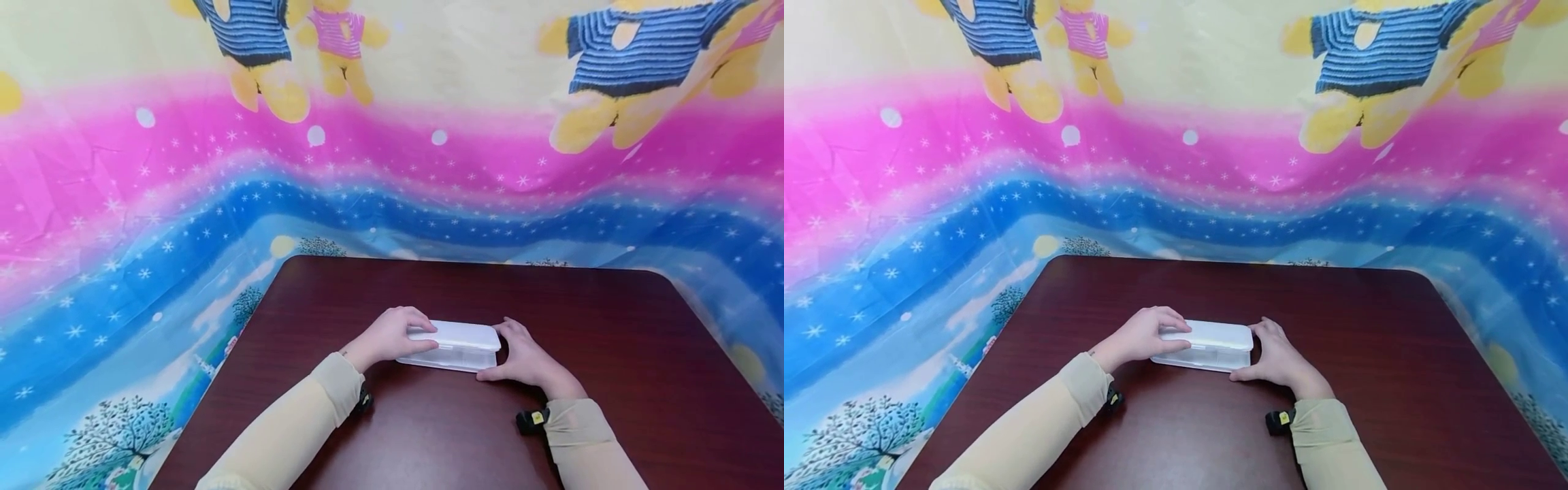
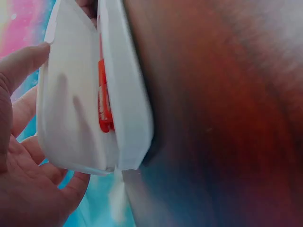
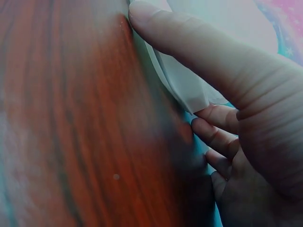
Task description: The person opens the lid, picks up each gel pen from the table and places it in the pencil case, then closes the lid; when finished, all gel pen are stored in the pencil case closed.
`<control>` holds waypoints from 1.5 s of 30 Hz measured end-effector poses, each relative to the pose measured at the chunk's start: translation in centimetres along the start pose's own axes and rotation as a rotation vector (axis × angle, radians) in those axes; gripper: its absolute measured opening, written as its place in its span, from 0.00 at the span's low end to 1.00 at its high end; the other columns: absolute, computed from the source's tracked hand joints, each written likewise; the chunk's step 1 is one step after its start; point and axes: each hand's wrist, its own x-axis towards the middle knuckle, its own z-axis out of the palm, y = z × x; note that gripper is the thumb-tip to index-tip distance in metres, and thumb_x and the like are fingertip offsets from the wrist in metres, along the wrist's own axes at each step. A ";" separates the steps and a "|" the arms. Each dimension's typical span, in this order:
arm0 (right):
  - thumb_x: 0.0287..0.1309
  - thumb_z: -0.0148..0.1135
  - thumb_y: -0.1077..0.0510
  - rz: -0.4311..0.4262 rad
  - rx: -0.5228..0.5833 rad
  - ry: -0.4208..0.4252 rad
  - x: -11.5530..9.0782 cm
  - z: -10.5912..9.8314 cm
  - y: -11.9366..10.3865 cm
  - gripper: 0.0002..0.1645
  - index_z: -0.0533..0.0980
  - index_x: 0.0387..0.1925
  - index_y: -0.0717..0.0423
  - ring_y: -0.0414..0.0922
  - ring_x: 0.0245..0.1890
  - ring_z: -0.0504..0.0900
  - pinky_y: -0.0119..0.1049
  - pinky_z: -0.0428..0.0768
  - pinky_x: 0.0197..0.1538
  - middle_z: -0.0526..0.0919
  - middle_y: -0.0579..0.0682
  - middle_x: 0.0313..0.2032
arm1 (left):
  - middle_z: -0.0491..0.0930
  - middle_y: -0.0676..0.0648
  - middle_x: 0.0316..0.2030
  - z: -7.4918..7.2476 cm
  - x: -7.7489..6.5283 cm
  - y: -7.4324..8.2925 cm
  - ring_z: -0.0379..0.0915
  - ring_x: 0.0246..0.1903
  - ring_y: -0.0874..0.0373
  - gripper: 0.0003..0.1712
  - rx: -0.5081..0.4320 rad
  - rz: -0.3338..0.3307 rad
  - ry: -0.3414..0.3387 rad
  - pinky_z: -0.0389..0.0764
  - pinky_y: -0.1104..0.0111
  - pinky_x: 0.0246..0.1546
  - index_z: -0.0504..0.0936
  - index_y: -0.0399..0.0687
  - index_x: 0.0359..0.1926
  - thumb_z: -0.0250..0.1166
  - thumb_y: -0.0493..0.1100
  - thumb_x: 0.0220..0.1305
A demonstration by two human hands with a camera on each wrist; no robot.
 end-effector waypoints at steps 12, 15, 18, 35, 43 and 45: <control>0.42 0.89 0.31 -0.020 -0.002 -0.016 0.2 0.0 0.3 0.72 0.66 0.78 0.65 0.74 0.83 0.50 0.77 0.66 0.75 0.53 0.75 0.84 | 0.86 0.55 0.61 1.8 -1.0 0.2 0.77 0.65 0.54 0.22 0.113 -0.023 0.022 0.75 0.57 0.72 0.94 0.64 0.58 0.81 0.59 0.65; 0.42 0.89 0.31 -0.019 -0.002 -0.019 0.3 0.0 0.4 0.73 0.66 0.78 0.65 0.74 0.83 0.51 0.77 0.66 0.75 0.53 0.75 0.84 | 0.85 0.55 0.61 2.1 -1.1 0.1 0.76 0.66 0.53 0.22 0.121 -0.024 0.023 0.74 0.55 0.73 0.93 0.64 0.58 0.81 0.59 0.65; 0.41 0.89 0.31 -0.019 -0.004 -0.018 0.4 0.1 0.4 0.73 0.66 0.78 0.65 0.74 0.83 0.51 0.77 0.66 0.75 0.53 0.75 0.83 | 0.85 0.56 0.62 2.2 -1.2 0.0 0.76 0.66 0.54 0.22 0.128 -0.025 0.021 0.74 0.54 0.73 0.93 0.64 0.59 0.81 0.58 0.65; 0.43 0.88 0.30 -0.016 -0.014 -0.011 0.6 0.0 0.4 0.71 0.67 0.78 0.63 0.73 0.83 0.52 0.76 0.69 0.74 0.53 0.74 0.83 | 0.83 0.57 0.60 2.5 -0.4 0.3 0.75 0.64 0.55 0.24 0.171 -0.111 0.005 0.75 0.56 0.71 0.95 0.69 0.53 0.87 0.61 0.54; 0.43 0.88 0.30 -0.013 -0.013 -0.013 0.7 0.0 0.5 0.71 0.67 0.78 0.63 0.74 0.83 0.52 0.77 0.69 0.74 0.53 0.74 0.83 | 0.84 0.56 0.60 2.7 -0.5 0.0 0.75 0.64 0.55 0.25 0.180 -0.100 0.018 0.76 0.57 0.71 0.95 0.69 0.54 0.87 0.62 0.54; 0.43 0.88 0.30 -0.014 -0.015 -0.016 0.7 0.0 0.4 0.71 0.67 0.78 0.63 0.74 0.83 0.52 0.76 0.70 0.74 0.53 0.74 0.84 | 0.84 0.56 0.60 2.8 -0.5 -0.1 0.75 0.63 0.55 0.25 0.190 -0.081 0.025 0.76 0.58 0.70 0.95 0.69 0.54 0.86 0.62 0.55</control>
